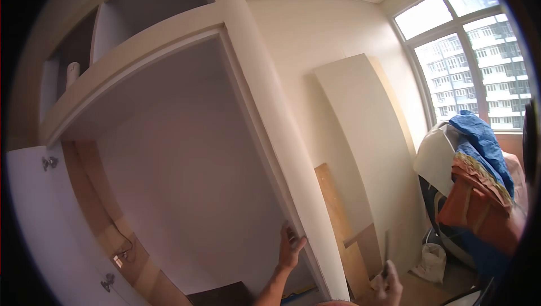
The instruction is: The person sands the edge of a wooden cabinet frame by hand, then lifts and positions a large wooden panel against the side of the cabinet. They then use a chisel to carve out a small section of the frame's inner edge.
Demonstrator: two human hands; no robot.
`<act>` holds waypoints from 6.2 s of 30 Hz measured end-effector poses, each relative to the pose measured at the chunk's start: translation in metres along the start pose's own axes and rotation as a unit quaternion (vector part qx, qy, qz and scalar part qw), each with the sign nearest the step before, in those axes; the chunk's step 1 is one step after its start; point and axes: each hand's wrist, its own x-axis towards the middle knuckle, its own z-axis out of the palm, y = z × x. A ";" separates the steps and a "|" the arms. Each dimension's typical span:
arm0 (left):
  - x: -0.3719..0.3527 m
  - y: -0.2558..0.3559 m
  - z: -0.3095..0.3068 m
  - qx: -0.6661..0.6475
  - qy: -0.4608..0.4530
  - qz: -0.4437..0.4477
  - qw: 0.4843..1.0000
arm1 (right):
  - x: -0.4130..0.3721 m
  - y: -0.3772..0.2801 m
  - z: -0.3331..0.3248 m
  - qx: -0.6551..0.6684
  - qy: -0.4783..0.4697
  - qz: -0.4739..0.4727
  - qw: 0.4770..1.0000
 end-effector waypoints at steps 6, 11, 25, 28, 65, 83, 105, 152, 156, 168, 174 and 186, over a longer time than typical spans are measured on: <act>0.041 0.135 -0.002 0.186 0.137 0.205 0.951 | 0.125 -0.053 0.029 0.052 -0.138 -0.110 0.983; 0.106 0.294 0.017 0.297 0.129 0.423 0.846 | 0.216 -0.181 0.086 0.121 -0.225 -0.364 0.896; 0.299 0.440 0.002 0.331 0.202 0.408 0.827 | 0.304 -0.388 0.223 0.096 -0.064 -0.403 0.908; 0.325 0.443 -0.005 0.314 0.207 0.397 0.837 | 0.305 -0.402 0.226 0.088 -0.061 -0.389 0.915; 0.410 0.399 0.009 0.090 0.317 0.548 0.768 | 0.289 -0.436 0.254 -0.209 0.158 -0.423 0.867; 0.414 0.398 0.014 0.043 0.267 0.529 0.804 | 0.286 -0.446 0.264 -0.283 0.185 -0.394 0.855; 0.423 0.405 0.006 0.083 0.244 0.522 0.813 | 0.297 -0.441 0.269 -0.236 0.175 -0.423 0.857; 0.413 0.399 0.006 0.076 0.231 0.548 0.800 | 0.296 -0.462 0.236 -0.263 0.165 -0.422 0.851; 0.416 0.401 0.007 0.072 0.225 0.557 0.796 | 0.290 -0.465 0.237 -0.268 0.163 -0.410 0.856; 0.431 0.410 0.007 0.120 0.219 0.539 0.804 | 0.306 -0.471 0.238 -0.272 0.147 -0.435 0.846; 0.429 0.412 0.007 0.117 0.227 0.546 0.798 | 0.317 -0.469 0.237 -0.266 0.145 -0.449 0.840; 0.427 0.407 0.006 0.112 0.251 0.569 0.775 | 0.308 -0.465 0.244 -0.288 0.165 -0.456 0.826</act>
